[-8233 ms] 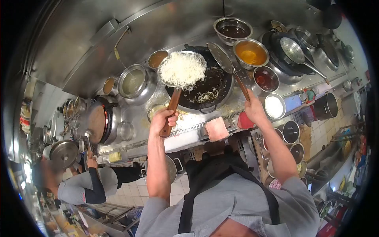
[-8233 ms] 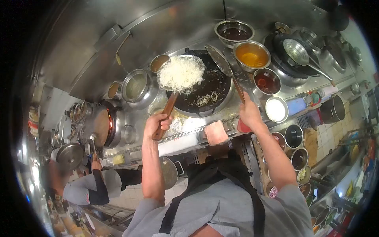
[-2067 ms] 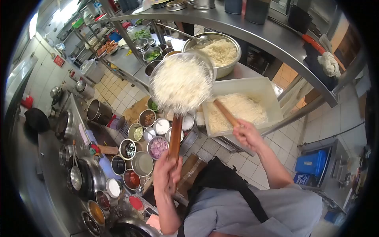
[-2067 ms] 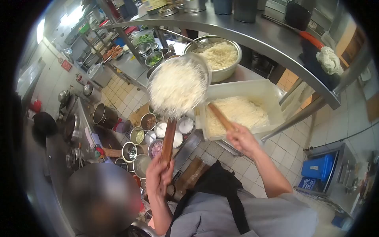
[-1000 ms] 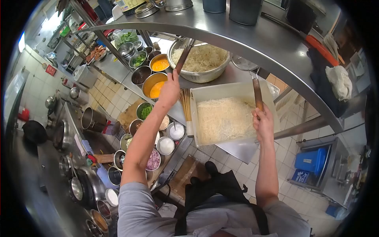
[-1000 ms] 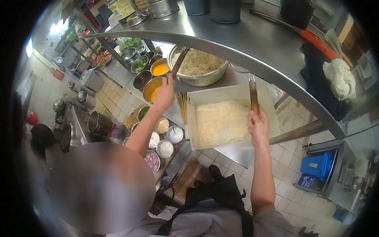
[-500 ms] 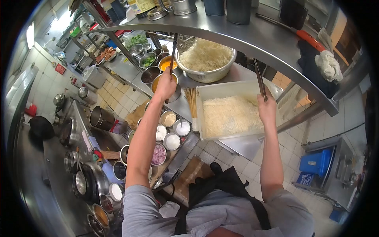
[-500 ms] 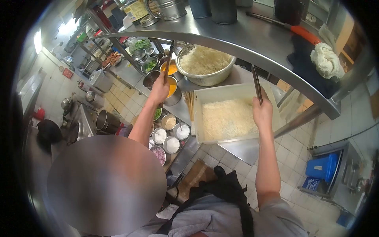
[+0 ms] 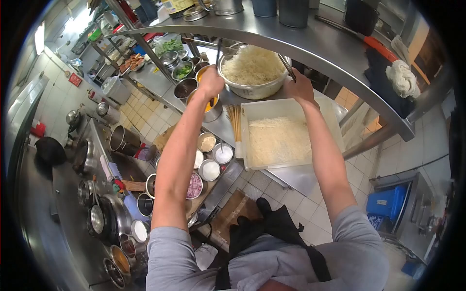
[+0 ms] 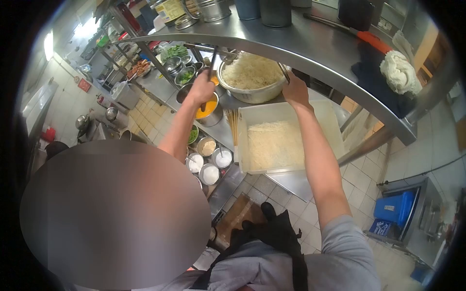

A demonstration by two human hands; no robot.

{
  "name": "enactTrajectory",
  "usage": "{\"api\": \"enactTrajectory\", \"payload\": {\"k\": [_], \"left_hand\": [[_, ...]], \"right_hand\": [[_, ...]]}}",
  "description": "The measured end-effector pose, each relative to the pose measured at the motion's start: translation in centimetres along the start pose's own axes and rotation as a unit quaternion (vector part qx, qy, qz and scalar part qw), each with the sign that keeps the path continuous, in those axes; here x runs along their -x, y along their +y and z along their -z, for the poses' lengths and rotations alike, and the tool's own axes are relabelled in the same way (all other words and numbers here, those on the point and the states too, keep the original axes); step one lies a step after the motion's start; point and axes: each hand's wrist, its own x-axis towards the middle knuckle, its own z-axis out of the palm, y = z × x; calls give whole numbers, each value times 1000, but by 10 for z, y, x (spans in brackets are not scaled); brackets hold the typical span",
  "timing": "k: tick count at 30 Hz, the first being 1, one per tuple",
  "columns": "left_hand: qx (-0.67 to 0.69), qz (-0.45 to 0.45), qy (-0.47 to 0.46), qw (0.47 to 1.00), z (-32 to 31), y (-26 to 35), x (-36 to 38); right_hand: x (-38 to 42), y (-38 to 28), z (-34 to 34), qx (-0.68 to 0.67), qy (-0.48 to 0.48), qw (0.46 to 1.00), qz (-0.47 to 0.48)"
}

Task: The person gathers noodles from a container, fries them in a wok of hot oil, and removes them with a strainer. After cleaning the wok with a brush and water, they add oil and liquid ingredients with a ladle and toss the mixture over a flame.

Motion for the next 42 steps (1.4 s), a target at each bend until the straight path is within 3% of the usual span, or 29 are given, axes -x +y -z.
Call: {"api": "enactTrajectory", "payload": {"k": [1,3,5,6,8,11,12,15,17,19,21,22,24,25,27,30,33,34,36,39,42], "left_hand": [[-44,6,19,999,0,-3,-4],[-61,13,50,997,-1,-9,-4],[-8,25,41,999,0,-8,1],[46,51,-5,998,6,5,8],[8,11,-3,1000,3,-6,3],[-112,-56,90,988,-11,-37,-16],[-90,-7,58,994,-5,-19,-9],[146,84,-39,985,15,15,22],[172,91,-6,981,12,16,36],[243,127,-21,961,14,1,49],[372,170,3,912,15,-6,72],[452,178,5,874,14,-12,87],[567,186,2,803,12,-33,129],[603,188,-4,775,12,-45,154],[637,177,-15,750,18,-57,218],[707,188,14,682,17,-73,338],[759,234,130,594,15,-52,474],[764,213,151,590,18,-39,519],[778,179,199,568,19,-9,609],[716,203,351,568,4,52,733],[669,178,523,498,-4,125,820]], "right_hand": [[-2,5,3,6,-15,1000,17],[5,23,-12,-3,74,997,37],[13,4,0,3,51,998,-31],[7,16,-5,19,47,999,-6],[-9,31,-16,43,42,997,54],[2,21,-11,26,56,998,29],[4,21,-14,36,33,999,15],[3,21,-25,38,-3,999,-14],[8,22,-21,9,7,1000,-21],[34,-11,2,-60,24,993,-97],[50,29,-26,-121,102,987,-16],[63,36,-29,-221,63,972,-48],[105,22,-22,-459,-51,878,-126],[129,10,-12,-584,-121,784,-172],[168,7,-13,-708,-215,640,-207],[229,6,-17,-719,-334,549,-265],[285,4,-37,-693,-457,454,-323],[298,8,-54,-675,-540,405,-297],[326,-10,-71,-609,-624,382,-306],[361,-62,-103,-490,-765,310,-282],[404,-145,-121,-400,-843,277,-228]]}}
